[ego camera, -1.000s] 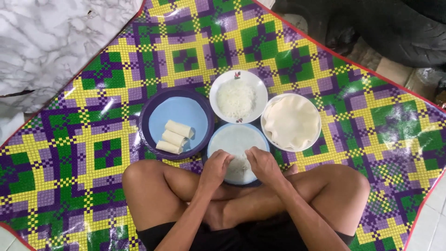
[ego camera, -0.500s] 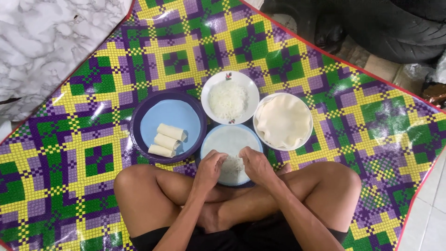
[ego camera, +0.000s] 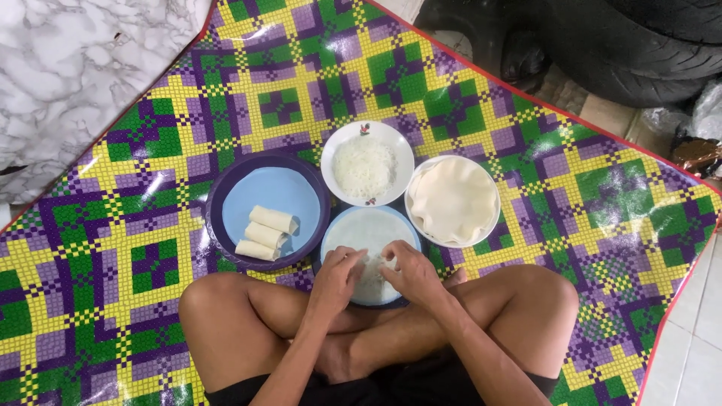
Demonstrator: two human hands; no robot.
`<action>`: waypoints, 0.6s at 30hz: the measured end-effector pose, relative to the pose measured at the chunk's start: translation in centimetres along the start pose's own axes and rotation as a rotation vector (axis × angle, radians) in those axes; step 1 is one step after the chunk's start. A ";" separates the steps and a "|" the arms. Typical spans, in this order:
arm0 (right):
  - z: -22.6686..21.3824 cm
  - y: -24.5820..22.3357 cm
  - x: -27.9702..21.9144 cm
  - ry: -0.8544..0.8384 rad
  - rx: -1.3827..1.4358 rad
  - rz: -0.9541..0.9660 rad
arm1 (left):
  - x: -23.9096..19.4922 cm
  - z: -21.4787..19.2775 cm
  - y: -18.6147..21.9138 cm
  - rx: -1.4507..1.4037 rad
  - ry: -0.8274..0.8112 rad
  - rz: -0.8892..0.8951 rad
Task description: Assembling and rolling pastry rolls by hand on a mat on the floor.
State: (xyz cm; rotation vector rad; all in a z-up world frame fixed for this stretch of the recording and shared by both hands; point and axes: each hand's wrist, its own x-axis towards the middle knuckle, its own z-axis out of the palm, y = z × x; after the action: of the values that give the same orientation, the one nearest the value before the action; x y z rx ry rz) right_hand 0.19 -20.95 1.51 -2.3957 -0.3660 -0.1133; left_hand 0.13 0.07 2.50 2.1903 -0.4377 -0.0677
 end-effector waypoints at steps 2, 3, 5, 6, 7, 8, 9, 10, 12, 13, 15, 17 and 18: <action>-0.2 -0.5 -0.1 -0.025 -0.039 -0.036 | -0.3 0.9 -1.1 0.053 -0.030 -0.012; -0.3 -0.7 -0.1 -0.048 -0.079 -0.074 | -0.4 1.3 -1.6 0.107 -0.059 -0.022; 0.1 -0.4 -0.3 -0.068 -0.167 -0.105 | -0.4 1.7 -2.1 0.121 -0.029 -0.017; 0.2 -0.3 -0.4 -0.092 -0.254 -0.135 | -0.3 2.0 -2.3 0.133 0.001 -0.015; 0.4 0.2 -0.5 -0.093 -0.256 -0.130 | -0.2 2.1 -2.5 0.131 -0.003 -0.014; 0.7 0.6 -0.6 -0.091 -0.210 -0.102 | -0.3 2.2 -2.7 0.109 0.029 -0.011; 0.9 1.0 -0.8 -0.090 -0.164 -0.073 | -0.3 2.3 -3.0 0.088 0.060 -0.007; 0.9 1.1 -0.8 -0.087 -0.165 -0.070 | -0.4 2.5 -3.3 0.086 0.059 -0.004; 0.7 1.5 -1.0 -0.157 -0.036 0.059 | -0.7 2.9 -3.9 0.078 0.079 -0.022; 0.6 1.1 -0.8 -0.157 -0.038 0.062 | -0.7 2.7 -3.4 0.075 0.076 -0.021; 0.4 0.5 -0.2 -0.022 -0.083 0.084 | -0.5 2.1 -2.6 0.054 0.092 -0.055; 0.2 0.5 0.1 0.003 -0.045 0.079 | -0.4 1.8 -1.6 0.028 0.098 -0.089; 0.1 0.5 0.3 0.031 -0.010 0.070 | -0.3 1.5 -1.1 0.002 0.110 -0.121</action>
State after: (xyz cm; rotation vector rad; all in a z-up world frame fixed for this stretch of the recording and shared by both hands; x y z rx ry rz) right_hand 0.65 -21.15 1.18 -2.4109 -0.2675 -0.1201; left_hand -0.16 -0.39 0.65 2.2083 -0.2434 -0.0133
